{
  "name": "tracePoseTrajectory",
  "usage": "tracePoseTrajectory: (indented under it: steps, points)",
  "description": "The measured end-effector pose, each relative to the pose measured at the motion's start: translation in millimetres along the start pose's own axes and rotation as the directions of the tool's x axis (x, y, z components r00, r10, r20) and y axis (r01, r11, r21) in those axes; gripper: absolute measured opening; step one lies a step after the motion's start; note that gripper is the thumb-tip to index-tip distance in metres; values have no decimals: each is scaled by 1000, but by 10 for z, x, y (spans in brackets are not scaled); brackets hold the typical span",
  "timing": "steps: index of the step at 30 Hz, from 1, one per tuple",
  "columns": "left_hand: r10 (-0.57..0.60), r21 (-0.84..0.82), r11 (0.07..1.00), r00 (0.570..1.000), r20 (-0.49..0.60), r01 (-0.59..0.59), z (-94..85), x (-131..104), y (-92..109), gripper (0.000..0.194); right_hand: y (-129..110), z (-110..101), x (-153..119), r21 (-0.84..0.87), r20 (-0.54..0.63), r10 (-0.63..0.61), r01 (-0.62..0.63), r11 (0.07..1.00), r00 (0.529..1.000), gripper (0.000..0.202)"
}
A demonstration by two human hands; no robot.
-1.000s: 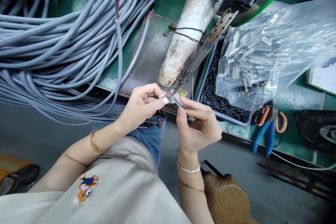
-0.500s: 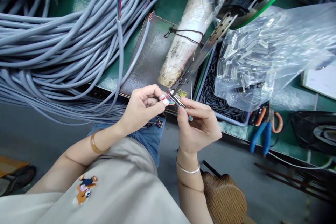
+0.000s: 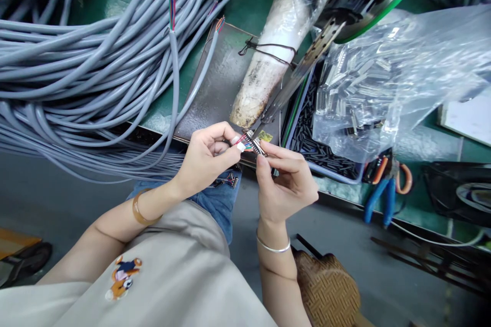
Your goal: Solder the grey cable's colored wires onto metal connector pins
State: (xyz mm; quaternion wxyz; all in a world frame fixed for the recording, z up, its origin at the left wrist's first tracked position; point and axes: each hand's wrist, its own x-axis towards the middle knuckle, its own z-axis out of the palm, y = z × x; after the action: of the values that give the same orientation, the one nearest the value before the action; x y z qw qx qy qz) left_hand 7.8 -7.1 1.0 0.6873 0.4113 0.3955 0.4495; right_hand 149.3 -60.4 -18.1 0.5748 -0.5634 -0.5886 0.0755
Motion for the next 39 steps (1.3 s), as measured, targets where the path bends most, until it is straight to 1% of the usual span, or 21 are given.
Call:
tracePoseTrajectory:
  steps: [6,13,20,23,27,31,34,36,39]
  points:
    - [58,57,997,998,-17,-57,19,9,-8,15,22,-4,-1,-28,-1,-46,46,999,999,16]
    - [75,94,993,997,-22,-73,16,14,-30,11,25,12,5,-28,-9,-84,84,996,996,17]
    - [135,107,986,990,-32,-131,31,5,-7,9,-14,6,57,-128,10,-116,116,985,993,15]
    - [152,115,982,988,-34,-148,36,3,3,8,-34,12,74,-131,3,-123,122,984,992,16]
    - [125,119,985,992,-28,-121,24,9,-3,9,-21,22,44,-71,-14,-118,117,991,993,16]
    - [76,105,992,997,-8,-75,6,12,-23,11,26,13,-11,-100,6,-156,156,983,988,17]
    - [61,90,994,998,-13,-59,-2,7,-22,12,43,6,-31,-107,4,-172,172,979,985,20]
    - [47,74,996,999,-14,-46,-9,3,-8,13,36,4,-32,-92,1,-142,142,986,990,20]
    - [15,38,999,1000,9,-15,-25,-3,20,16,5,5,-22,-27,7,-25,25,999,1000,16]
